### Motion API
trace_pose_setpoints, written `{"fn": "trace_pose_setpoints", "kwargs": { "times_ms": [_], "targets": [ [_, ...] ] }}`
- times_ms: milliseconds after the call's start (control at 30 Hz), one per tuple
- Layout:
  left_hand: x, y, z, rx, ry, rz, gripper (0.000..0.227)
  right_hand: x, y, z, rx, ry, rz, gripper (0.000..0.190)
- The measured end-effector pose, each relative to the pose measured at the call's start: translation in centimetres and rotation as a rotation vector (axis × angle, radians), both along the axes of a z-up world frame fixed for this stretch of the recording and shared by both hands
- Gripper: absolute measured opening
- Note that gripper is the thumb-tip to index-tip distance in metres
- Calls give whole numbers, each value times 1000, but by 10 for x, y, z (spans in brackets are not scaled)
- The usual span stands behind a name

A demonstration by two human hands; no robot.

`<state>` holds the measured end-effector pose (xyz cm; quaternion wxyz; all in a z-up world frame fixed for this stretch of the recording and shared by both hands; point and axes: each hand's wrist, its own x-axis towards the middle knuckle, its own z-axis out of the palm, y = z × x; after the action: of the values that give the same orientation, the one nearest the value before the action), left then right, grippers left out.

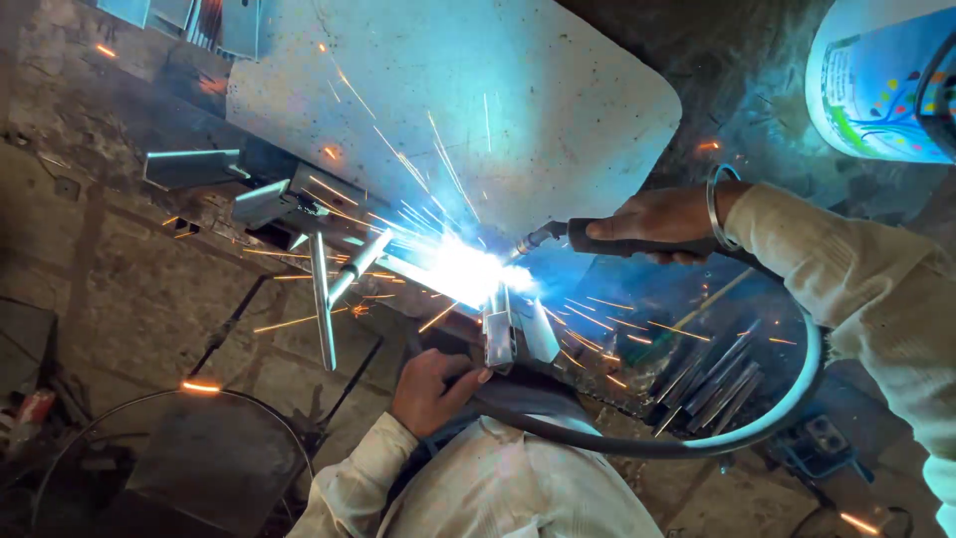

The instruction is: Welding metal components together using a MIG welder in a workshop.

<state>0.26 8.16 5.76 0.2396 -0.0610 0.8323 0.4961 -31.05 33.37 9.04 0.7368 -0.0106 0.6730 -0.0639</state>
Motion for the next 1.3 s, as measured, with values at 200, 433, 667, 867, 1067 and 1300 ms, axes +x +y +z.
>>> {"fn": "trace_pose_setpoints", "kwargs": {
  "times_ms": [200, 433, 667, 867, 1067, 1300],
  "targets": [
    [-2, 4, 7, 27, 13, -15, 36, 7, 14, -4, -26, 20, -45, 62],
    [1, 8, 8, 12, 63, -23, 34, 18, 40, -29, -155, 26, -43, 68],
    [1, 11, 12, -26, 45, -12, 28, 32, 56, -39, -248, 43, -112, 70],
    [-1, 15, 19, -11, 0, 2, 28, 44, 63, -39, -249, 71, -98, 67],
    [1, 20, 21, -2, -35, 2, 32, 57, 76, -43, -311, 101, -89, 74],
    [8, 29, 20, -85, 45, -47, 33, 74, 82, -35, -344, 212, -92, 64]
  ]
}}
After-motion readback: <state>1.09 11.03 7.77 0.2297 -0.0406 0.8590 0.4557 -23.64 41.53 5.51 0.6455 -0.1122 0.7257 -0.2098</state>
